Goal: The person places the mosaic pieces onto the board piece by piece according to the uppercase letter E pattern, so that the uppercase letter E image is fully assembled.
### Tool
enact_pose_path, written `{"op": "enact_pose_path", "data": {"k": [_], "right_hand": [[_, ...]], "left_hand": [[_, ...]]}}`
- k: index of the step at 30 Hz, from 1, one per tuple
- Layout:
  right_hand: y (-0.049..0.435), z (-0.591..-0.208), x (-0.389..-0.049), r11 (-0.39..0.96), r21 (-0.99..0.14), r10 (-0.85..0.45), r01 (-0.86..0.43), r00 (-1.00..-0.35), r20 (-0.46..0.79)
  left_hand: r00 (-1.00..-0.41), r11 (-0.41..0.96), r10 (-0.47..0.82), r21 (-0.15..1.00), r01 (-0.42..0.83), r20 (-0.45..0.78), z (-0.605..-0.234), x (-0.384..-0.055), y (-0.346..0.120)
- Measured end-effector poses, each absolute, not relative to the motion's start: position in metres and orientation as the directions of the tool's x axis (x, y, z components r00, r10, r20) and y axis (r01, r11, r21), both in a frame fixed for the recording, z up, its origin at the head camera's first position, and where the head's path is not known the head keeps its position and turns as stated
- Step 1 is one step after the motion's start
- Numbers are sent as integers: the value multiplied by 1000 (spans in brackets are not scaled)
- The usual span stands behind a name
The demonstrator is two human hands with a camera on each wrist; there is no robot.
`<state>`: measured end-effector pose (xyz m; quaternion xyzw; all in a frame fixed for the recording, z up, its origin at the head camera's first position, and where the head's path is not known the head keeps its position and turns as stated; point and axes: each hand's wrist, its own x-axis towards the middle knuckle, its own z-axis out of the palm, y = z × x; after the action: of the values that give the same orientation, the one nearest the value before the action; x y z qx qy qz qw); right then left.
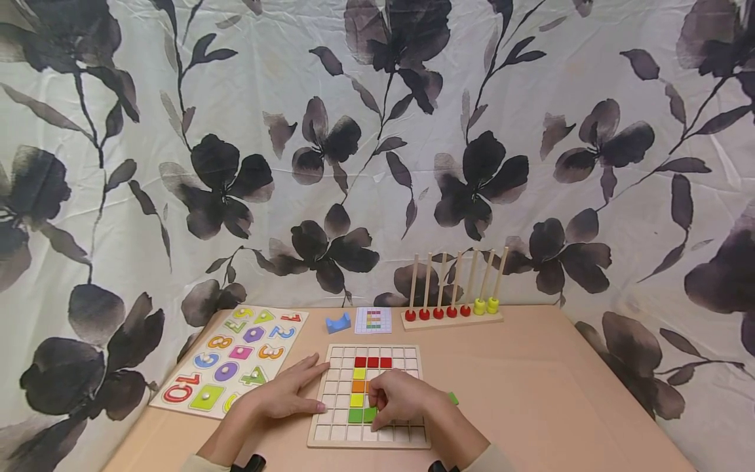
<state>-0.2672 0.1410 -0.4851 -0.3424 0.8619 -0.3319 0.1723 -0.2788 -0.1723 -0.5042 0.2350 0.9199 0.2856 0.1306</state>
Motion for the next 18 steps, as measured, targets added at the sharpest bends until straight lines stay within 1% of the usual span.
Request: {"op": "enact_pose_path", "data": {"k": [4,8,12,18], "right_hand": [[143,-485,-269,552,-683,-695,-478,-716,-61],[148,-480,-273,530,-717,-677,-453,-735,-37],[160,-474,-279,488,-757,-662,-435,-750,4],[181,-464,-285,490,-754,-620,-436,-783,50]], "left_hand": [[-854,725,509,587,360,-105,-504,-279,-173],[-854,724,510,587,362,-104,-504,-279,-173],[-855,725,508,589,358,-105,-503,-280,-172],[-856,725,507,587,359,-102,-504,-280,-172]]}}
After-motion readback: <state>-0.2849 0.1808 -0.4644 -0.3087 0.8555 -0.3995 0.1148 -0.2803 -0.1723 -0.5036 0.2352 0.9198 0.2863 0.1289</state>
